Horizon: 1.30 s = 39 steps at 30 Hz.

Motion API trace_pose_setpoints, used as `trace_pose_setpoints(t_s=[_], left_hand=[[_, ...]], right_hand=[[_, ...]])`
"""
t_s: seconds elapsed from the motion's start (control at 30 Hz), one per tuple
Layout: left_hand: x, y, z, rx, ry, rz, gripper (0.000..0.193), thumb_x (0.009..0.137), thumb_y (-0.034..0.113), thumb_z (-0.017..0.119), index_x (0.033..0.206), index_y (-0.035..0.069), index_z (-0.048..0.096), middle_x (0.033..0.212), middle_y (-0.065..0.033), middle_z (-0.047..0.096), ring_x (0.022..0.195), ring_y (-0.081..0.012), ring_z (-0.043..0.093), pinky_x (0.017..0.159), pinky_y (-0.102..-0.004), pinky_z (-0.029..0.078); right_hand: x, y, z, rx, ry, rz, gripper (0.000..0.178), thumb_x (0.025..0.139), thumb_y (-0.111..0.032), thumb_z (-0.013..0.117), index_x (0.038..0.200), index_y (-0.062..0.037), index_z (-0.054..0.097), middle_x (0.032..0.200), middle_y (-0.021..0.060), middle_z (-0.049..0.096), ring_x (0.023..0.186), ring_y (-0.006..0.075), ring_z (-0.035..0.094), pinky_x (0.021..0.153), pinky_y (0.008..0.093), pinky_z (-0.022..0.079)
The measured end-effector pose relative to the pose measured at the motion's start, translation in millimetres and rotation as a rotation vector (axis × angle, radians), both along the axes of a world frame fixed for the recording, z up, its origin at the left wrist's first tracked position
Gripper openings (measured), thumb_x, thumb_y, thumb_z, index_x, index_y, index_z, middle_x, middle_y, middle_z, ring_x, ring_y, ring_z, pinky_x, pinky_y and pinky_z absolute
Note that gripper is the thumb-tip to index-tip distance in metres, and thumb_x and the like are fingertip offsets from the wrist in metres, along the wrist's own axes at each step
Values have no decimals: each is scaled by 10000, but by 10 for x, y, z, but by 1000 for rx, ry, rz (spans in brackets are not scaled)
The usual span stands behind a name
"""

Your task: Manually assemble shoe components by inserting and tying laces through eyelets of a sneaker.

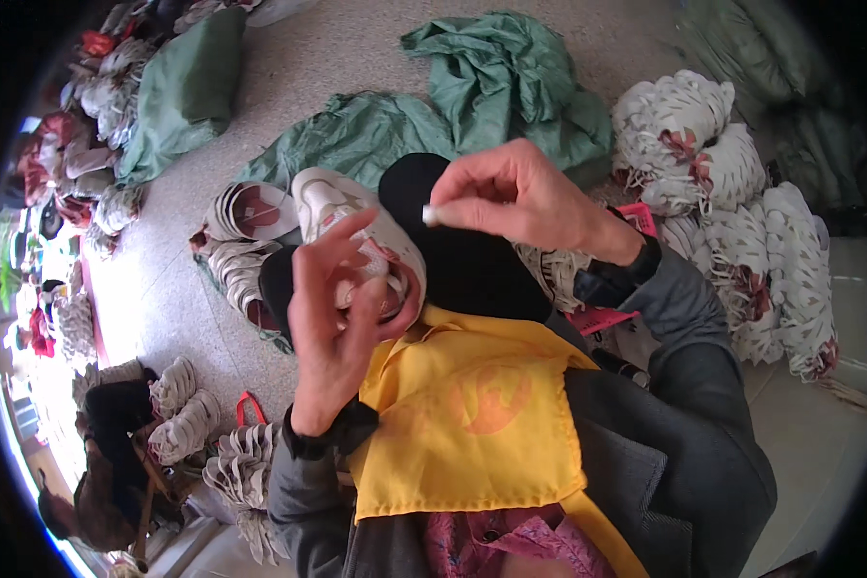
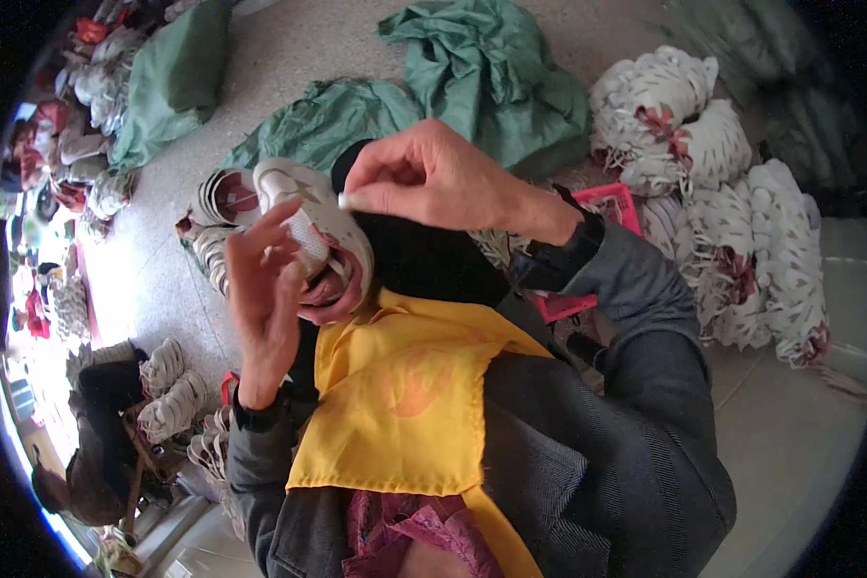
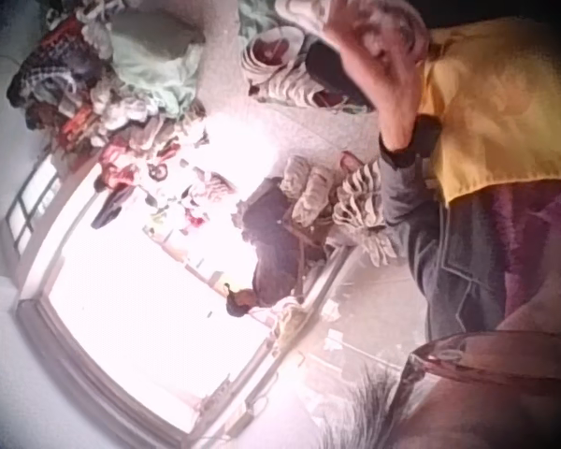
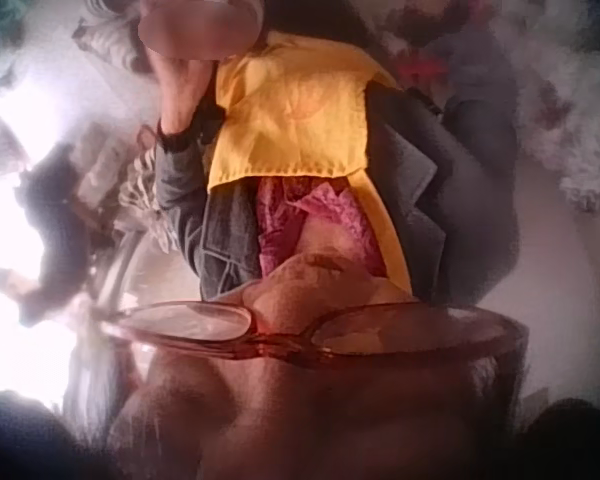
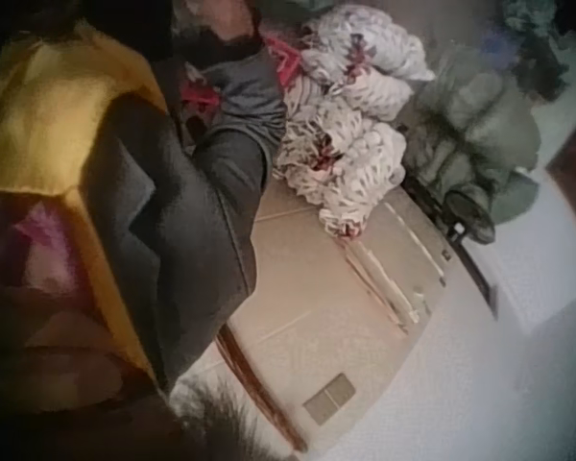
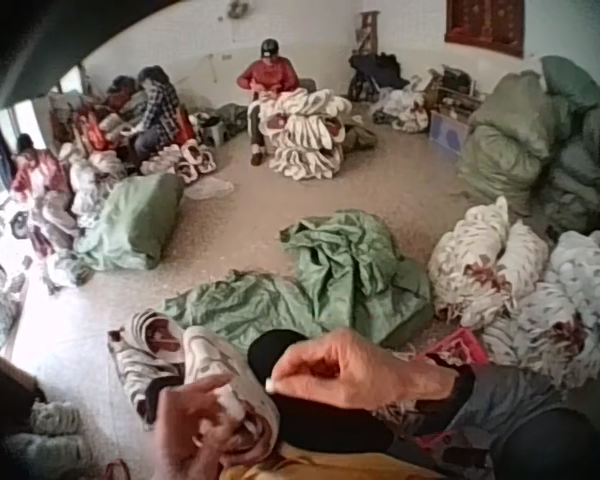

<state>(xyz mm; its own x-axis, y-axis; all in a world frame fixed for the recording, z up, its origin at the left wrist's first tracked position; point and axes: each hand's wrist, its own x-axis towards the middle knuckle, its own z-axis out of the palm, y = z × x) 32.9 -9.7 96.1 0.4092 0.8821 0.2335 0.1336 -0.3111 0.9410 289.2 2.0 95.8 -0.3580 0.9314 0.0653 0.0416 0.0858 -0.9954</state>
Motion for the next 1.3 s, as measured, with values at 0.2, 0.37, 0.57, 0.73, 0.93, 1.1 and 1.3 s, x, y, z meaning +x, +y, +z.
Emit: trace_pose_setpoints(t_s=[0.2, 0.37, 0.57, 0.73, 0.93, 1.1, 1.3], left_hand=[[288, 57, 39, -378, -206, -207, 78, 1046, 39, 546, 1112, 32, 505, 840, -19, 609, 614, -23, 489, 508, -199, 346], [142, 113, 4, -324, -67, -221, 88, 1033, 6, 562, 951, 17, 533, 656, 26, 553, 534, -21, 473, 490, -203, 332], [131, 96, 53, -239, 28, -169, 98, 1001, -8, 602, 915, 14, 560, 723, 21, 593, 611, -15, 498, 563, -200, 373], [118, 53, 127, -174, 119, -120, 98, 963, -15, 631, 890, 13, 572, 633, 22, 582, 557, -15, 503, 515, -212, 365], [7, 82, 178, -168, 274, -138, 104, 933, 7, 669, 870, -3, 587, 659, -1, 615, 586, -35, 520, 546, -225, 400], [-260, 125, 113, -289, 220, -168, 80, 947, 20, 666, 900, -17, 613, 735, -26, 659, 663, -39, 553, 602, -226, 439], [-421, 124, -15, -309, 181, -121, 87, 942, 34, 678, 915, -26, 621, 766, -50, 663, 696, -72, 577, 651, -238, 472]], right_hand=[[-71, -7, 226, -41, -18, 119, 91, 978, -77, 680, 1011, 1, 716, 861, -19, 703, 775, -1, 597, 660, 178, 467], [182, 17, 21, -313, -244, 24, 157, 1003, -141, 656, 1037, 8, 691, 703, 7, 666, 568, 21, 577, 494, 210, 430], [81, -254, -421, -139, -451, 37, 149, 953, -118, 656, 1009, 17, 683, 603, 95, 645, 495, 137, 623, 458, 317, 461], [166, -113, -713, 66, -462, -249, 143, 962, -135, 685, 1007, -2, 660, 589, 50, 612, 512, 90, 597, 480, 303, 441], [359, -52, -380, 75, -460, -338, 200, 978, -138, 685, 1134, -17, 651, 600, -51, 532, 569, 6, 445, 508, 229, 334], [760, 80, -513, 210, -371, -601, 163, 967, -145, 705, 961, 17, 693, 658, -23, 615, 625, 15, 492, 557, 220, 390], [814, 52, -595, 177, -525, -616, 141, 946, -132, 722, 941, 8, 702, 628, -22, 557, 597, 12, 443, 527, 239, 354]])
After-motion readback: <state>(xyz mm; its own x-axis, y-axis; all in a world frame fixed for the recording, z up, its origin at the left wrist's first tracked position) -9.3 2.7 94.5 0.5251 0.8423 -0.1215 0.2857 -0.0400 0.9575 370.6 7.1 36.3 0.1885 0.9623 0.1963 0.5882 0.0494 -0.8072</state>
